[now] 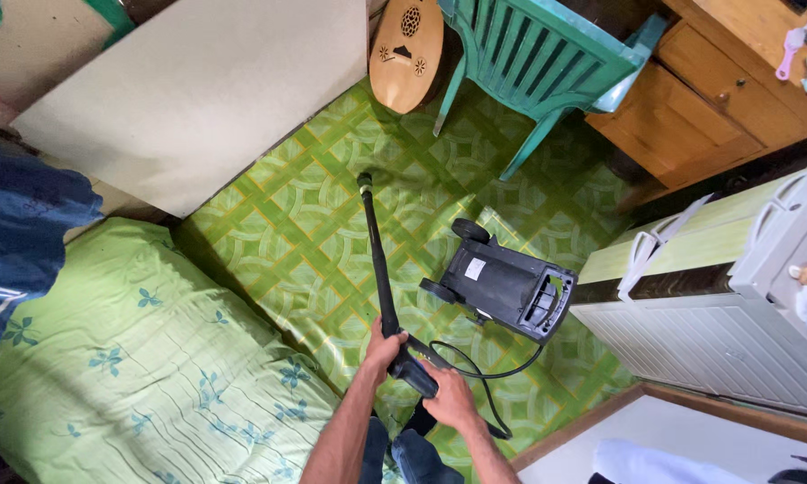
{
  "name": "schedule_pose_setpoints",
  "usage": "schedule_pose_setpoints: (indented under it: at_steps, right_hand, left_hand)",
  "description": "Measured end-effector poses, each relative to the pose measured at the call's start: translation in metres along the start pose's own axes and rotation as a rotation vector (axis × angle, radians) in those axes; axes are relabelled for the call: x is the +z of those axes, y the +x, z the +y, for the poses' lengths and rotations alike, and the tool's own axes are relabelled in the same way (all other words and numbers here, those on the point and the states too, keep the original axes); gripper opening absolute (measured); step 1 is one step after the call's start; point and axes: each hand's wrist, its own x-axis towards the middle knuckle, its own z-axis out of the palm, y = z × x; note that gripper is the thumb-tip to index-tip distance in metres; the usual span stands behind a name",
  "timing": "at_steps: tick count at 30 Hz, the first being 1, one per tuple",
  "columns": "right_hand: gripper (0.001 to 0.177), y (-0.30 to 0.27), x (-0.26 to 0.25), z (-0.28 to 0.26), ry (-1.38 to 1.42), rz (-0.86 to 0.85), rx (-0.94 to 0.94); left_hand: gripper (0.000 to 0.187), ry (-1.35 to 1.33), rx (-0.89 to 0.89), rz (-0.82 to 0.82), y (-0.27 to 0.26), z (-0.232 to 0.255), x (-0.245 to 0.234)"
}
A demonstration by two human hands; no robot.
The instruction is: The person connects a wand to a trigger gun, attaches a high-pressure hose to a portable cleaning machine, and organizes a power cord by hand.
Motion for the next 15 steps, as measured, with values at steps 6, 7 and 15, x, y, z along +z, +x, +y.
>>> schedule_pose_setpoints:
  at_steps: [6, 7, 15]
  right_hand:
    - [0.084, -0.056, -0.015, 0.021, -0.038, -0.074, 0.081]
    - [0.083, -0.068, -0.017, 0.024, -0.022, -0.072, 0.069]
    - [0.081, -0.134, -0.034, 0.044, -0.026, -0.072, 0.051]
  left_hand:
    - [0.088, -0.055, -0.053, -0.044, -0.049, -0.026, 0.026]
    - [0.091, -0.021, -0.067, -0.031, -0.060, -0.033, 0.030]
    - [0.099, 0.048, -0.065, -0.032, -0.113, -0.066, 0.056]
